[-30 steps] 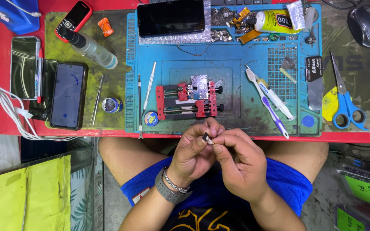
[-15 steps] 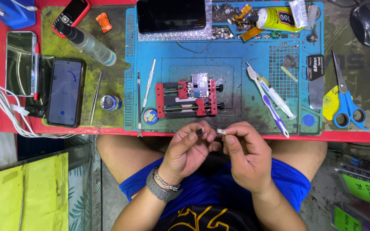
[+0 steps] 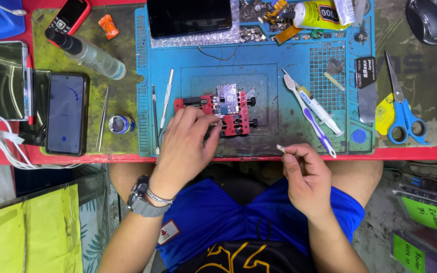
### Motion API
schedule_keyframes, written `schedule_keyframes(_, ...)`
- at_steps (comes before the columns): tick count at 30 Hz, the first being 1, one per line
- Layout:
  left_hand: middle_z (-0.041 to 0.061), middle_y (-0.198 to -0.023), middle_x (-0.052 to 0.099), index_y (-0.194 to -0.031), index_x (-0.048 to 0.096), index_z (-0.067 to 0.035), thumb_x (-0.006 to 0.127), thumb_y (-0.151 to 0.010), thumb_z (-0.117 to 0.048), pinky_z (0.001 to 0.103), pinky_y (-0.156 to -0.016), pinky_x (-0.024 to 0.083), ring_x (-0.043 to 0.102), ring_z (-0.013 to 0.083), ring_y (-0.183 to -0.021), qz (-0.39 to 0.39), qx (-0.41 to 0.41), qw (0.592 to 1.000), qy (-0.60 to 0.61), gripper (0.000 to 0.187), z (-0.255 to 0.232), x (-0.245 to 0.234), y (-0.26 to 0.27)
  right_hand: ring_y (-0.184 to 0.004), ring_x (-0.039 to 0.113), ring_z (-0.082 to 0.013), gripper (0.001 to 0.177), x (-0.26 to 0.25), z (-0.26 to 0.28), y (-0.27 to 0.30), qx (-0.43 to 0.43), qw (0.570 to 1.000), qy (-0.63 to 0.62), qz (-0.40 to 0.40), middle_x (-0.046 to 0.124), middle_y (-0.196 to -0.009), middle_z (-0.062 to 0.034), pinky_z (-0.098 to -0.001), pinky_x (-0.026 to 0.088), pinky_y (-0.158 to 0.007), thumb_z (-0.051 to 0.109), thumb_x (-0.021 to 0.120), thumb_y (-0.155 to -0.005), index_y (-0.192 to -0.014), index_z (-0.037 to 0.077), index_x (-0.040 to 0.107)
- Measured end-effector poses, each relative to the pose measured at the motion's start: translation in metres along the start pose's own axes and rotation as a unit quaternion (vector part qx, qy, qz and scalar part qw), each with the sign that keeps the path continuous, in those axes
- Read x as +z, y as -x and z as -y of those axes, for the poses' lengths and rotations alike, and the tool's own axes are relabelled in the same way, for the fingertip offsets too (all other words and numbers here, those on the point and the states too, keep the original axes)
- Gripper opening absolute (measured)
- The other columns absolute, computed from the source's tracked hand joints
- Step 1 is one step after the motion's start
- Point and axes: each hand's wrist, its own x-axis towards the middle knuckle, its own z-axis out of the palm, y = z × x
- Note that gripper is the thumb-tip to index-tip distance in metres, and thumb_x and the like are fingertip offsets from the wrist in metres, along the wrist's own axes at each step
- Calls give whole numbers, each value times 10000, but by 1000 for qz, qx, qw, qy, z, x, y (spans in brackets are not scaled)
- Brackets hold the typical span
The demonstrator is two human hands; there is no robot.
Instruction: The person works on a small circuit board clamped in a red holder on a cluttered workbench. They use a soldering iron, a toothbrush, and a syringe-like tool to clean and apply substances to the board. They also handle a small black component and a card-like object.
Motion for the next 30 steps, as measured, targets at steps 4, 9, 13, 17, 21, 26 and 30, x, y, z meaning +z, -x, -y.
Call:
schedule_keyframes(4, 23, -899, 532, -1043, 755, -126, 677, -967, -218, 388, -711, 451, 579, 258, -873, 53, 48, 993, -90, 142, 5, -6, -15, -550, 568, -97, 99, -5, -7, 7, 18, 1000, 0, -7, 621, -773, -100, -232, 494, -501, -18, 584, -1021, -1029, -64, 671)
schedule_keyframes(9, 48, -875, 612, -1008, 746, -94, 644, -951, -259, 407, -713, 467, 622, 272, -887, 155, 97, 973, -138, 203, -1, -13, -33, -565, 576, -90, 98, -10, -14, 11, 36, 999, -4, -3, 623, -785, -95, -232, 505, -508, -17, 586, -1020, -1037, -63, 670)
schedule_keyframes(13, 41, -792, 592, -899, 695, -124, 651, -916, -204, 382, -701, 473, 632, 259, -836, 111, 185, 955, -202, 93, 5, -3, -37, -561, 577, -92, 102, -12, -8, 7, 27, 1000, -11, 1, 614, -786, -92, -226, 502, -499, -20, 584, -1017, -1038, -59, 676)
schedule_keyframes(17, 47, -755, 616, -909, 696, -102, 647, -902, -125, 349, -727, 529, 654, 247, -796, 97, 277, 921, -255, 55, 7, 2, -41, -566, 579, -93, 101, -12, -6, 8, 25, 1000, -18, 3, 612, -790, -93, -224, 506, -499, -19, 583, -1016, -1042, -58, 673)
schedule_keyframes(21, 72, -779, 630, -932, 701, -71, 650, -918, -85, 352, -758, 547, 663, 257, -812, 100, 326, 898, -279, 55, 7, 3, -40, -566, 583, -93, 98, -11, -6, 9, 20, 1000, -20, 2, 602, -788, -88, -220, 504, -498, -22, 587, -1012, -1043, -60, 672)
schedule_keyframes(26, 113, -789, 620, -954, 711, -63, 669, -903, -41, 369, -751, 548, 640, 292, -818, 113, 325, 910, -230, 70, 8, -1, -35, -579, 596, -93, 103, -14, -3, 8, 18, 1000, -11, 4, 608, -795, -85, -220, 514, -516, -10, 593, -1014, -1045, -59, 677)
schedule_keyframes(30, 145, -931, 687, -1009, 746, -89, 646, -956, -47, 375, -822, 576, 689, 299, -945, 154, 231, 953, -123, 120, 8, -17, -31, -576, 596, -92, 102, -14, -2, 9, 20, 1000, -12, 8, 603, -790, -83, -221, 514, -515, -12, 594, -1011, -1047, -62, 676)
